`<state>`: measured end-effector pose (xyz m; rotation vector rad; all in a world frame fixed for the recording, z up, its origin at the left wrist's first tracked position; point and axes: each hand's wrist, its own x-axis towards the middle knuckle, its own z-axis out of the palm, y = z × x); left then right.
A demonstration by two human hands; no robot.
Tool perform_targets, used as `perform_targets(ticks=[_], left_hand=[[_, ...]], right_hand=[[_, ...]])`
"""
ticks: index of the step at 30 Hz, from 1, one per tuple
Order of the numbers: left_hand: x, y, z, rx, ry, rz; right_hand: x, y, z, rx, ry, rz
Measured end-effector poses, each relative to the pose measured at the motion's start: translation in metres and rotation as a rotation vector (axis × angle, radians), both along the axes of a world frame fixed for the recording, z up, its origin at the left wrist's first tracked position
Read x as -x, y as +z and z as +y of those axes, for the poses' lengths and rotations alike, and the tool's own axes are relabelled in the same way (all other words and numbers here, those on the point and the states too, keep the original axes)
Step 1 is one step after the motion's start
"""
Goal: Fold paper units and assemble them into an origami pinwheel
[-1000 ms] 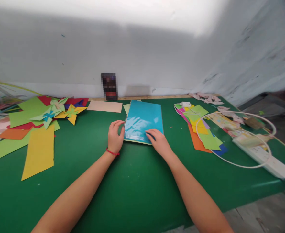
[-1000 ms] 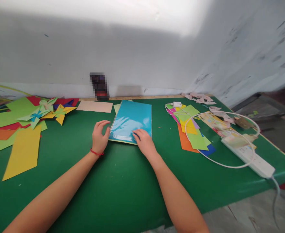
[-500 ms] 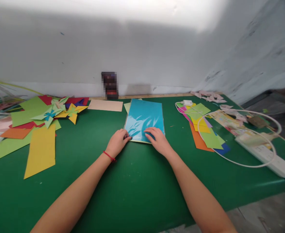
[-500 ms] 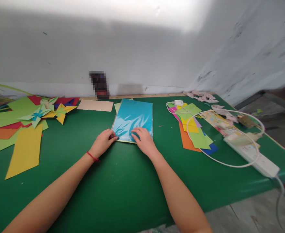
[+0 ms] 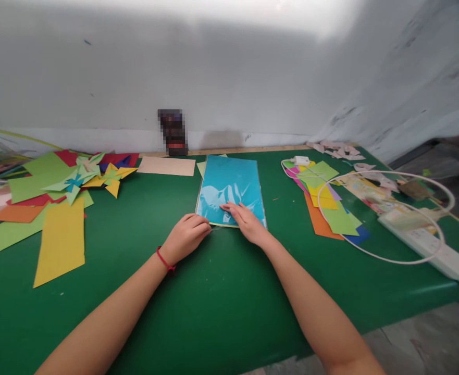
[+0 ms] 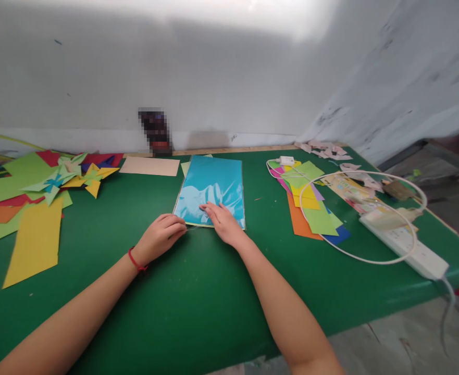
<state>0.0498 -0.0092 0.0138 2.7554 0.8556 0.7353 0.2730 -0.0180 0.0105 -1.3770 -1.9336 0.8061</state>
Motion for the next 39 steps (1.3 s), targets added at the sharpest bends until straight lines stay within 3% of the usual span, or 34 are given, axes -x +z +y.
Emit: perform_targets(ticks=[7,14,21,25,32,39], left_hand=[[-0.019,-0.003,-0.002,0.064,0.208,0.043],[-0.044,-0.007,-0.002,-0.07,0.272,0.152],[-0.056,-0.008,-0.009,-0.285,0.204,0.222],[-0.052,-0.007,-0.01,-0.264,0.152,0.223],[-0.034,-0.002,-0.016,-0.228,-0.088,0.207],[-0.027,0.0,-0.01,-0.106,-0.152,0.181]], right_hand=[[-0.001,0.0,0.004,0.062,0.0,0.105],[-0.002,0.0,0.004,0.071,-0.022,0.174],[-0.004,-0.003,0.004,0.081,0.016,0.202],[-0.017,-0.004,0.006,0.066,0.003,0.214],[-0.039,-0.002,0.011,0.047,0.006,0.095],[-0.042,-0.003,0.012,0.016,0.064,0.072]])
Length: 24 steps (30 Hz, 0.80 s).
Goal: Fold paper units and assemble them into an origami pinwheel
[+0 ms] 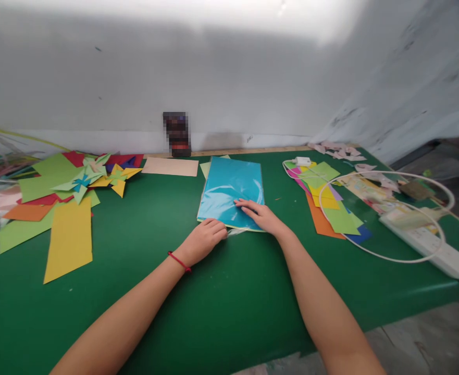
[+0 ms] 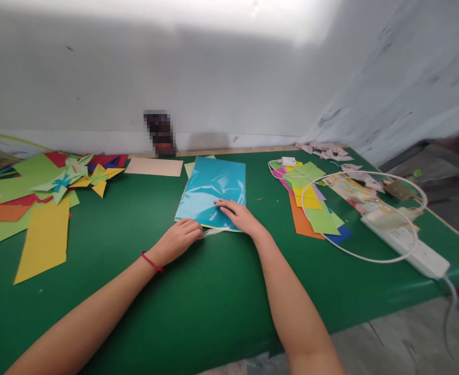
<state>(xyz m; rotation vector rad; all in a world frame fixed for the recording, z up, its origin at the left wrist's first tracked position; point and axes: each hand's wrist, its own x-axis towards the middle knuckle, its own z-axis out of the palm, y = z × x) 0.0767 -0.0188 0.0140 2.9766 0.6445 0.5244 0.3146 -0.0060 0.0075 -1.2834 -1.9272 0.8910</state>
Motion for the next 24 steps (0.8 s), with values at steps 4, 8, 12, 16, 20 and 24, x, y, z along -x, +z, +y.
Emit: perform_targets(ticks=[4,8,12,16,20,24], left_hand=[[0.003,-0.003,0.003,0.118,0.015,-0.081],[-0.007,-0.008,-0.003,0.184,0.169,-0.163],[-0.037,-0.011,-0.01,-0.024,0.309,-0.104],[-0.062,-0.014,-0.014,-0.114,0.313,-0.01],[-0.059,-0.014,-0.012,-0.087,0.199,-0.003],[-0.045,-0.012,-0.011,-0.027,0.033,0.0]], right_hand=[[-0.005,-0.003,0.002,-0.006,0.042,0.04],[-0.012,-0.008,0.005,-0.005,0.037,0.095],[-0.013,-0.01,0.006,-0.03,0.015,0.107],[-0.011,-0.008,0.005,-0.024,0.018,0.112],[-0.011,-0.006,0.005,-0.018,0.023,0.111],[-0.011,-0.003,0.003,-0.02,0.02,0.107]])
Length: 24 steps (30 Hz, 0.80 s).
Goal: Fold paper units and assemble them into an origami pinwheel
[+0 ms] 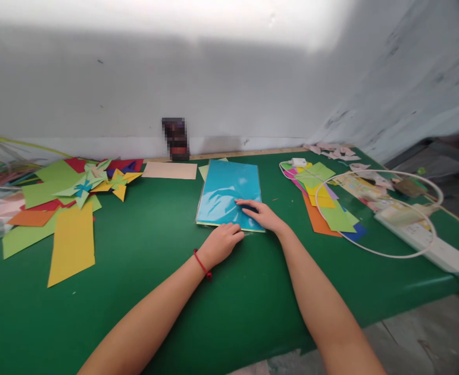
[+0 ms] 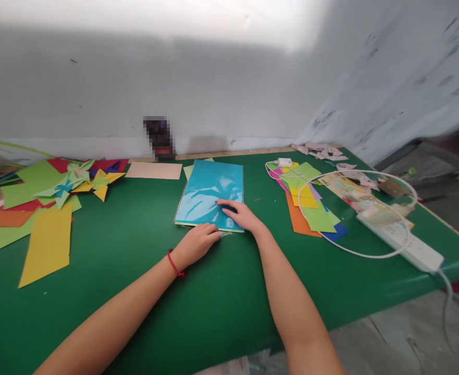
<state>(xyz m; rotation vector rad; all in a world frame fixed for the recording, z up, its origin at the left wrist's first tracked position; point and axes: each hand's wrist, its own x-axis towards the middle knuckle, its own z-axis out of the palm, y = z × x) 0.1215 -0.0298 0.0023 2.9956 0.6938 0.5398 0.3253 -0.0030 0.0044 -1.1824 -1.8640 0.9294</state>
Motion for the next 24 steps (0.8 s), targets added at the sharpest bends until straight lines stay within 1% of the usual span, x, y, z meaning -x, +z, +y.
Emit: perform_targets(ticks=[4,7,11,15,19,22,24], left_hand=[[0.009,0.004,-0.007,0.025,-0.01,-0.026],[0.015,0.006,-0.016,0.032,0.028,-0.02],[0.022,0.004,-0.024,0.072,0.071,-0.074],[0.024,0.001,-0.024,0.116,0.101,-0.138],[0.022,0.004,-0.025,0.083,0.117,-0.146],[0.023,0.005,-0.024,0.037,0.161,-0.167],[0.024,0.004,-0.023,0.006,0.19,-0.205]], right_hand=[[0.004,0.003,-0.004,-0.028,-0.024,-0.069],[0.01,0.004,-0.009,-0.139,-0.037,-0.197],[0.023,0.009,-0.017,-0.291,0.042,-0.412],[0.032,0.016,-0.025,-0.39,0.095,-0.533],[0.038,0.015,-0.027,-0.411,0.099,-0.547],[0.042,0.01,-0.025,-0.429,0.092,-0.461],[0.044,0.008,-0.024,-0.435,0.049,-0.386]])
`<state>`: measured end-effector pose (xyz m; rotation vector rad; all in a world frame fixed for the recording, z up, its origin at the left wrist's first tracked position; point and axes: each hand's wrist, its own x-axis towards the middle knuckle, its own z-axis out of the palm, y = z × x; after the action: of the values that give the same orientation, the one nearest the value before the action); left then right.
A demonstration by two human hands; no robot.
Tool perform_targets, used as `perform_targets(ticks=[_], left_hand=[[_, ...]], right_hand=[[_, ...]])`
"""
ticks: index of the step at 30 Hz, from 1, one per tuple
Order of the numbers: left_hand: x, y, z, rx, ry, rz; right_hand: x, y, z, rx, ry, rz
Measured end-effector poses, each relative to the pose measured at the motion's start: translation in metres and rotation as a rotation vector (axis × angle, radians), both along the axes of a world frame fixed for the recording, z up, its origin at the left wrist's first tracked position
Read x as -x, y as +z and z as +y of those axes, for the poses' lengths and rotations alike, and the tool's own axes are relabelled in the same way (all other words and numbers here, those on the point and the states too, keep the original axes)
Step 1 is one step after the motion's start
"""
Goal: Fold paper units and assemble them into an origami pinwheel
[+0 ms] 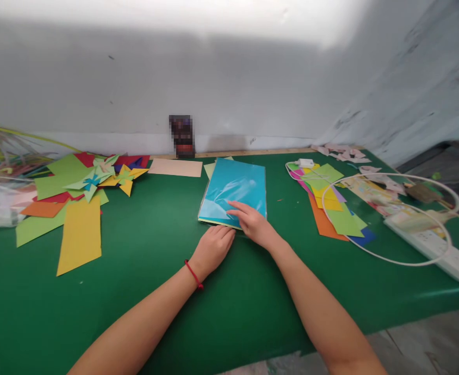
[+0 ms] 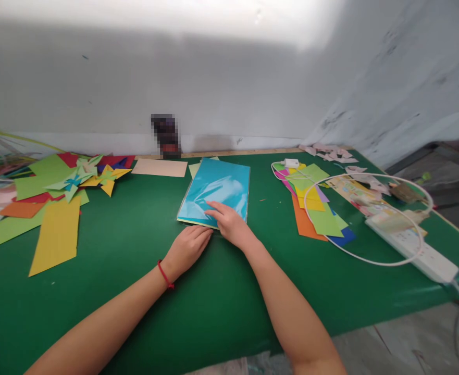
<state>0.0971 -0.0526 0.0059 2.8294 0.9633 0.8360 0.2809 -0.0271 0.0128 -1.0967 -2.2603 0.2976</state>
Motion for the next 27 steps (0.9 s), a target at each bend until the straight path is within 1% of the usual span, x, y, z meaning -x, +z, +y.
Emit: perform_targets(ticks=[2,5,11,18,23,27], left_hand=[[0.001,-0.002,0.001,-0.03,0.02,-0.035],[0.001,-0.004,0.001,-0.058,0.048,-0.049],[0.001,-0.001,-0.002,-0.051,0.087,-0.036],[0.001,-0.002,-0.002,-0.038,0.095,-0.013],[0.002,-0.001,-0.001,-0.038,0.097,0.004],[0.003,0.001,0.001,-0.013,0.116,0.012]], right_hand=[[0.001,0.001,0.0,-0.001,-0.044,0.057],[0.001,0.005,-0.002,-0.004,-0.074,0.053],[-0.001,0.005,-0.002,-0.057,-0.016,-0.061],[-0.001,0.01,-0.003,-0.047,0.022,-0.131],[0.002,0.002,0.001,-0.058,0.04,-0.158],[0.0,-0.003,0.005,-0.093,-0.016,-0.113]])
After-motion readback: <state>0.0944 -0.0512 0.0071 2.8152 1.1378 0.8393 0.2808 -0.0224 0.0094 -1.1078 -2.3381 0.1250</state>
